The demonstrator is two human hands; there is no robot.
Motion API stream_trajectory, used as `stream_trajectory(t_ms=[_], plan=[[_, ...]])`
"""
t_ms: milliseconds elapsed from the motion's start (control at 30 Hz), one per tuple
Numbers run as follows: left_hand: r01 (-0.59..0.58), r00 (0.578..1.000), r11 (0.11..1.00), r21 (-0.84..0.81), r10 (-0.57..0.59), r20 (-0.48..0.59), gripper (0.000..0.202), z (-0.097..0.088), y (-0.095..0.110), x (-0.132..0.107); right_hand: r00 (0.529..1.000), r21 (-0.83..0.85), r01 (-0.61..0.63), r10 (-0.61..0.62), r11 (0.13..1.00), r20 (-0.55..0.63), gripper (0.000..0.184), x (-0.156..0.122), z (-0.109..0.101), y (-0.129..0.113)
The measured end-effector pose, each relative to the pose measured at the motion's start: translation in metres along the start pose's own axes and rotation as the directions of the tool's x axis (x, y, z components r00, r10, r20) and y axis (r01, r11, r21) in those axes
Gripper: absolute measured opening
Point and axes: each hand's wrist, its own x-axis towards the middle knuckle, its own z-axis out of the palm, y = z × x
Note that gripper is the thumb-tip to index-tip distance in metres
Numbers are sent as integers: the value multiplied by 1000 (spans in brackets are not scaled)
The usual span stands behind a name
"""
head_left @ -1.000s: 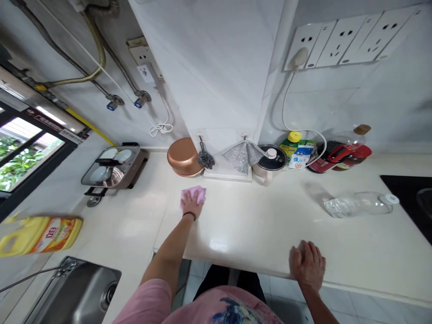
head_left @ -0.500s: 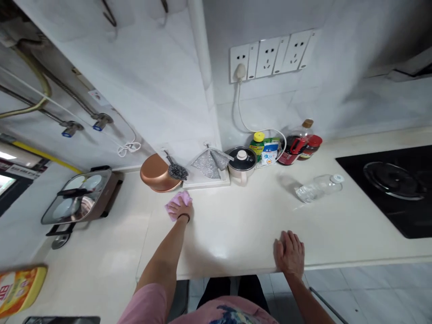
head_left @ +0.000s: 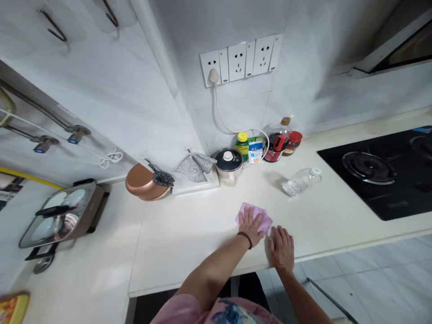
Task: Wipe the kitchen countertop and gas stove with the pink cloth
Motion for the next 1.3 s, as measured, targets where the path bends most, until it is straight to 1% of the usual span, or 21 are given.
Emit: stream_trajectory(t_ms=[100,167,233,300,367,400,433,467,567,633,700,733,800,900,967,1000,1067,1133,1167,1233,1300], plan=[[-53,999,999,0,53,-9,88,9,-11,-34,1000,-5,5,-5,1000,-2,61,1,1,2],[-26,999,1000,-2,26,-26,88,10,-28,-59,1000,-6,5,-5,1000,-3,61,2,1,3],[51,998,999,-2,-51,-43,88,8,-51,-85,1000,-10,0,0,1000,-2,61,3,0,3],[166,985,986,-2,-165,-52,87,5,-79,-114,1000,-17,-8,8,1000,-2,62,4,-1,3],[312,948,950,1,-311,-66,85,0,-112,-146,1000,-21,-16,16,1000,-4,63,6,-3,2],[395,916,919,6,-393,-80,83,-2,-130,-164,1000,-22,-19,19,1000,-4,64,6,-3,2],[480,873,877,11,-477,-97,81,-5,-149,-183,1000,-22,-22,22,1000,-4,63,7,-4,2],[564,821,825,13,-559,-116,79,-7,-168,-204,1000,-21,-24,24,999,-3,63,7,-4,2],[772,624,635,-11,-762,-171,75,-12,-222,-272,1000,-17,-25,25,1000,-5,62,9,-4,3],[860,491,508,-49,-849,-198,73,-12,-252,-316,1000,-13,-21,20,1000,-10,62,9,-3,5],[912,377,402,-87,-902,-212,73,-10,-273,-350,1000,-12,-18,18,1000,-14,61,10,-1,6],[926,335,362,-102,-917,-216,72,-9,-280,-362,1000,-14,-19,18,1000,-15,61,10,0,6],[944,278,308,-117,-935,-221,72,-6,-288,-376,1000,-19,-18,17,1000,-18,61,10,2,6],[958,233,264,-116,-945,-228,73,0,-283,-375,1000,-23,-13,12,1000,-24,58,10,1,1],[961,234,263,-90,-939,-251,73,6,-269,-364,1000,-21,-15,14,1000,-27,55,10,0,-3],[960,249,275,-63,-931,-265,73,10,-259,-357,999,-19,-17,16,1000,-27,54,10,0,-4],[948,310,319,12,-910,-275,71,17,-234,-340,999,-10,-20,20,1000,-26,54,9,0,-7],[916,400,390,90,-883,-243,71,23,-204,-319,999,15,-23,24,1000,-25,55,9,-1,-8],[891,453,436,122,-865,-214,72,24,-187,-306,999,35,-24,25,999,-26,56,9,-1,-9],[818,572,550,168,-807,-146,74,25,-152,-277,999,88,-21,23,996,-23,58,8,-4,-11],[718,691,669,192,-719,-74,78,24,-117,-243,1000,148,-8,10,989,-12,60,7,-7,-14]])
